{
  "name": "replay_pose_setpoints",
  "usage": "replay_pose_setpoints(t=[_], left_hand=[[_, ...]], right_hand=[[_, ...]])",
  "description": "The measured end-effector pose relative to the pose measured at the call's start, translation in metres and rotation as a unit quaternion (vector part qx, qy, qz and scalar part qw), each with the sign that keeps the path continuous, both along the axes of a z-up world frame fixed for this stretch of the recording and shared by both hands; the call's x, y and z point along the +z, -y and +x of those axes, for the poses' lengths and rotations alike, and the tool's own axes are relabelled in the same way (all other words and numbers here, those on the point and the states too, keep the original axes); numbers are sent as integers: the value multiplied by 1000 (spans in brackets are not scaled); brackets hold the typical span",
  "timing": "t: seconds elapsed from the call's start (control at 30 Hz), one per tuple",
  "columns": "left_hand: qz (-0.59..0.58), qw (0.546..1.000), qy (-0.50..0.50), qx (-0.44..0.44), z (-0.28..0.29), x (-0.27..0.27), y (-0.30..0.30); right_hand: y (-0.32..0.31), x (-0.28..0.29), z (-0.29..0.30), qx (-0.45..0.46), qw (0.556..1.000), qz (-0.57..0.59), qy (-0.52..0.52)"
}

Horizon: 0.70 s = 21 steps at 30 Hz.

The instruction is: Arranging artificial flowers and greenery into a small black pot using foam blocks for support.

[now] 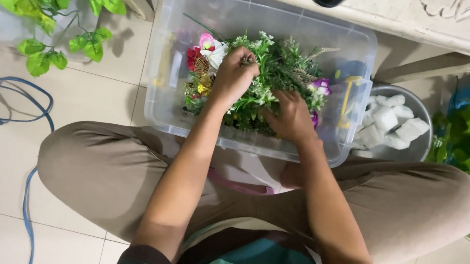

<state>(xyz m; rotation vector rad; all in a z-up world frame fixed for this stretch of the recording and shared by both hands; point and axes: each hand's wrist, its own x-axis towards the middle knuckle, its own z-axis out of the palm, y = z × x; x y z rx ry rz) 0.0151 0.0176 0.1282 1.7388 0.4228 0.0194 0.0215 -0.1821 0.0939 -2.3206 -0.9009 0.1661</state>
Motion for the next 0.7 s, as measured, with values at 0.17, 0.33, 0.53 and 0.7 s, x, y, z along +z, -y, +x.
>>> replay_pose_setpoints(t=[0.17, 0.33, 0.53, 0.7], left_hand=[[-92, 993, 70, -23, 3, -3, 2], [-73, 981, 180, -21, 6, 19, 10], [24, 931, 337, 136, 6, 16, 12], [66, 958, 237, 150, 3, -57, 16]], right_hand=[[3, -17, 5, -38, 996, -55, 50], [-2, -22, 0, -96, 995, 23, 16], [-3, -3, -6, -147, 971, 142, -123], [1, -3, -14, -173, 943, 235, -158]])
